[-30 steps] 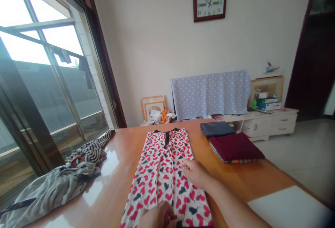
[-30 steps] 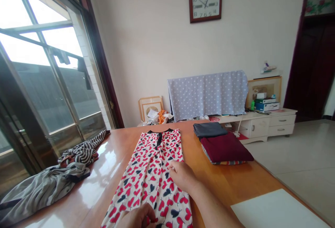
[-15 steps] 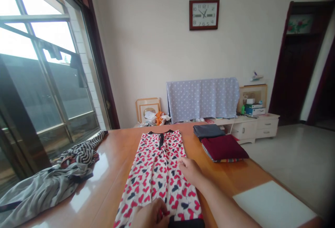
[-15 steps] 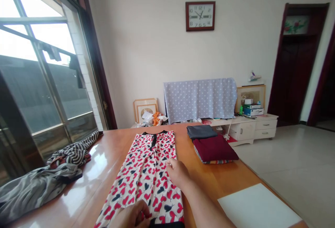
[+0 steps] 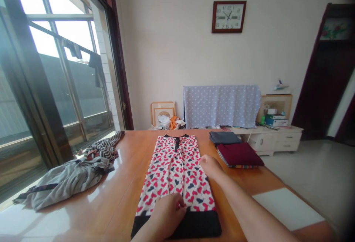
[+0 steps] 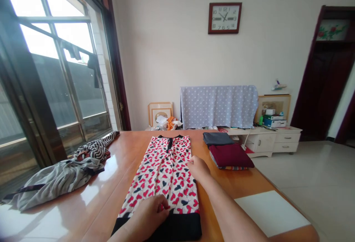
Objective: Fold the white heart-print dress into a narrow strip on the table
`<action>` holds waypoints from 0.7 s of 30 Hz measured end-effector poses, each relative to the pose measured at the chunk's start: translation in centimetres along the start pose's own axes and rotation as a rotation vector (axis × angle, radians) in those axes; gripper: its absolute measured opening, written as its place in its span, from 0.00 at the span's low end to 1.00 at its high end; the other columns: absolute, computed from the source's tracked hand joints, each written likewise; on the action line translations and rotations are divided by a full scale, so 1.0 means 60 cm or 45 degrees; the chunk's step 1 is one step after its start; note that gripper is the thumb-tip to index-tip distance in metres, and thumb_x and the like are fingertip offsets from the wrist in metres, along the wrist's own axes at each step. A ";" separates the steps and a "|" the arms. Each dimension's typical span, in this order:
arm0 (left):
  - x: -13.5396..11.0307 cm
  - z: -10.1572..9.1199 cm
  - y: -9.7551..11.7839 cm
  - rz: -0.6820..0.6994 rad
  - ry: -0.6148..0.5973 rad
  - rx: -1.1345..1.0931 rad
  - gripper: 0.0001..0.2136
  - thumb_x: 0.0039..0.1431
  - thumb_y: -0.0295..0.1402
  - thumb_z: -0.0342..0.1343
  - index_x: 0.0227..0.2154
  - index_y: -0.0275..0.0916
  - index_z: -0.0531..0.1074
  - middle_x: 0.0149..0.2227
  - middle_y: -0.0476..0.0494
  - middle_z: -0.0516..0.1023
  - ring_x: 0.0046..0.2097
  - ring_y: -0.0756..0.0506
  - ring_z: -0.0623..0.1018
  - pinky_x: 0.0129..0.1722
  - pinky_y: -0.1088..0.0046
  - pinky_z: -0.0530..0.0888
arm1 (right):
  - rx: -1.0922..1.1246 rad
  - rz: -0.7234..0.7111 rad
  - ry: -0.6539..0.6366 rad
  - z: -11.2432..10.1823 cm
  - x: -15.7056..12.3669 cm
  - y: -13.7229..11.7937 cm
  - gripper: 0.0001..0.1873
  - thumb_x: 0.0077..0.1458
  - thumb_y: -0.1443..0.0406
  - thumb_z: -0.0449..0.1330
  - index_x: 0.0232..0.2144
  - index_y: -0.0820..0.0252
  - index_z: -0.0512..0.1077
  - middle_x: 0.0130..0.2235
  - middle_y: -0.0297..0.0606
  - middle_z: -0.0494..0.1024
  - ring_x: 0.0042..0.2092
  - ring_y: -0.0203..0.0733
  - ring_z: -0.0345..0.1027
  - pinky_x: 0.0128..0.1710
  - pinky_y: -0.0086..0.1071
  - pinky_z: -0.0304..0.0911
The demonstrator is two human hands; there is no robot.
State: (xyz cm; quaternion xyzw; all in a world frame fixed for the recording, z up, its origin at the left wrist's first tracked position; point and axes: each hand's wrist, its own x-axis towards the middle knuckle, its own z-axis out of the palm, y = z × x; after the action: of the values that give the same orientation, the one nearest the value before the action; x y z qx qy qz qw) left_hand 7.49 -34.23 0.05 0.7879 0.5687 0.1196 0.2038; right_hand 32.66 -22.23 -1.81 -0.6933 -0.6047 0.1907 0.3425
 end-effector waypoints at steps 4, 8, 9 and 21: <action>0.002 0.002 0.005 0.096 0.118 0.035 0.08 0.58 0.33 0.55 0.37 0.42 0.79 0.43 0.43 0.80 0.45 0.43 0.77 0.43 0.72 0.67 | 0.020 0.182 -0.192 -0.007 -0.032 0.032 0.08 0.56 0.60 0.59 0.36 0.58 0.71 0.23 0.31 0.75 0.24 0.36 0.67 0.24 0.27 0.53; 0.003 0.007 0.018 0.204 0.139 -0.012 0.10 0.61 0.30 0.51 0.39 0.40 0.77 0.43 0.42 0.79 0.45 0.45 0.76 0.43 0.73 0.67 | 0.088 0.341 -0.364 -0.016 -0.082 0.054 0.13 0.56 0.57 0.59 0.41 0.57 0.69 0.19 0.30 0.72 0.18 0.37 0.66 0.19 0.26 0.52; 0.002 0.009 0.023 0.228 0.114 -0.017 0.10 0.61 0.30 0.51 0.39 0.40 0.77 0.43 0.42 0.79 0.45 0.45 0.76 0.43 0.73 0.67 | 0.112 0.360 -0.386 -0.018 -0.094 0.056 0.14 0.57 0.56 0.59 0.43 0.57 0.68 0.19 0.30 0.72 0.18 0.37 0.66 0.18 0.26 0.52; 0.008 0.033 0.096 0.088 -0.045 -0.019 0.25 0.57 0.59 0.53 0.40 0.43 0.78 0.40 0.39 0.82 0.41 0.37 0.80 0.37 0.67 0.68 | 0.390 0.300 -0.347 0.004 -0.145 0.039 0.28 0.46 0.70 0.60 0.52 0.57 0.66 0.19 0.21 0.67 0.17 0.32 0.60 0.17 0.24 0.49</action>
State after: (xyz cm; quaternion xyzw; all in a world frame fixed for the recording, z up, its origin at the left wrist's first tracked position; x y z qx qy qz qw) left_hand 13.36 -35.68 0.89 0.8076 0.5364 0.1167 0.2156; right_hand 32.47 -30.69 -4.95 -0.6668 -0.5242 0.4109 0.3343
